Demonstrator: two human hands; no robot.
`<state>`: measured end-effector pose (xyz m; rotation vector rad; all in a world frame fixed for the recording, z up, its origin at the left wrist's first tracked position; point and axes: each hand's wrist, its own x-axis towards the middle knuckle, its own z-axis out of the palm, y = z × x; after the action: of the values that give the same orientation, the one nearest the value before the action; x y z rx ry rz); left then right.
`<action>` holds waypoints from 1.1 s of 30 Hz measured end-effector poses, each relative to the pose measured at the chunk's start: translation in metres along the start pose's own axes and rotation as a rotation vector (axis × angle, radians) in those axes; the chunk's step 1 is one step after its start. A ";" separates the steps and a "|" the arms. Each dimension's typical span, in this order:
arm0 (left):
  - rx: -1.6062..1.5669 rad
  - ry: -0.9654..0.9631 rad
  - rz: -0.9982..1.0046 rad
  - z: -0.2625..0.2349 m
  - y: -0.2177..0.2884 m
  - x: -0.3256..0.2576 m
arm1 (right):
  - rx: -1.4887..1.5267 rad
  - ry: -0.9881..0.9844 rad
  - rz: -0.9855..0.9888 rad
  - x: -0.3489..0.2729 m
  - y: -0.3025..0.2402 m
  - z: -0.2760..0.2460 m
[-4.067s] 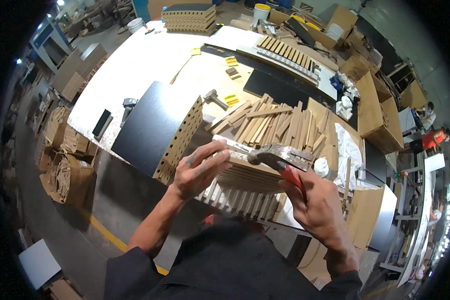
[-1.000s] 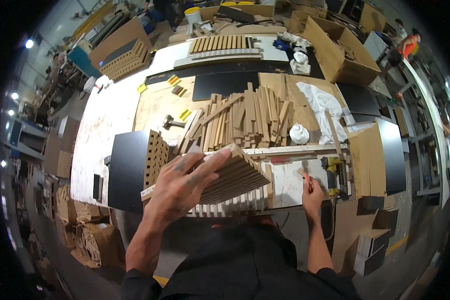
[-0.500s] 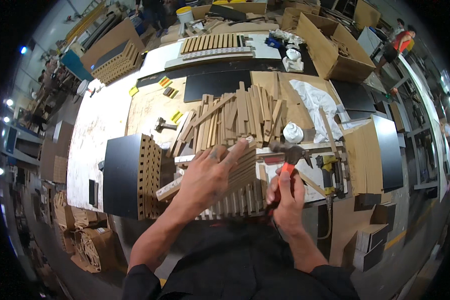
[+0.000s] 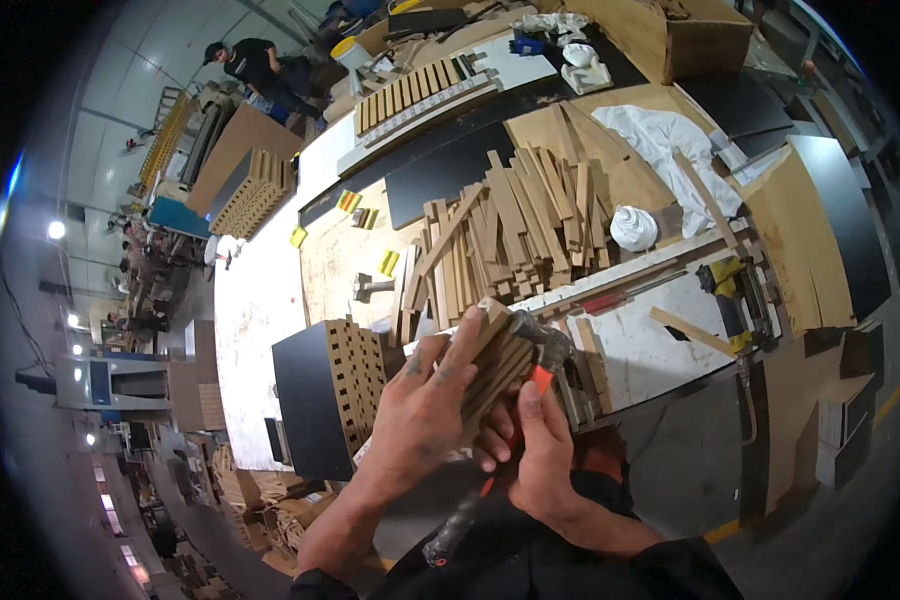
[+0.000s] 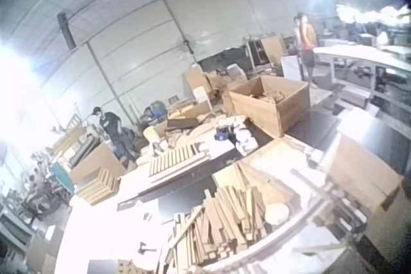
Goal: Aligning and fastening wooden slats to a frame using a pneumatic nail gun and a hammer.
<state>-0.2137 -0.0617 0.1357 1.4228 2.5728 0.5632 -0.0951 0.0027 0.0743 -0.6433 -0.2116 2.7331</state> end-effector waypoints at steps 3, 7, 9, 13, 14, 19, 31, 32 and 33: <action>-0.012 -0.001 -0.014 0.000 0.001 -0.002 | -0.074 -0.106 -0.005 -0.002 0.001 -0.001; -0.005 -0.001 -0.007 0.002 -0.001 -0.005 | 0.103 0.012 0.002 -0.003 0.007 -0.003; -0.006 0.011 -0.008 0.001 -0.004 -0.005 | 0.051 -0.037 0.097 0.001 0.003 -0.003; 0.021 -0.023 -0.040 0.001 -0.002 -0.006 | 0.241 -0.011 0.088 0.001 0.004 -0.009; 0.019 -0.025 -0.041 0.001 -0.001 -0.006 | 0.140 -0.073 0.116 0.002 -0.002 -0.009; 0.028 -0.037 -0.063 0.003 0.003 -0.007 | 0.200 0.026 0.032 -0.001 -0.001 -0.005; 0.010 -0.013 -0.092 0.006 0.010 -0.007 | 0.157 -0.025 0.044 -0.007 -0.013 -0.002; 0.010 -0.016 -0.092 0.005 0.010 -0.008 | 0.123 -0.031 0.132 -0.009 -0.018 -0.001; -0.006 -0.005 -0.086 0.004 0.009 -0.008 | 0.089 -0.036 0.219 -0.012 -0.021 -0.001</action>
<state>-0.2015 -0.0632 0.1353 1.3024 2.6114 0.5532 -0.0787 0.0180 0.0828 -0.6265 -0.0288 2.9452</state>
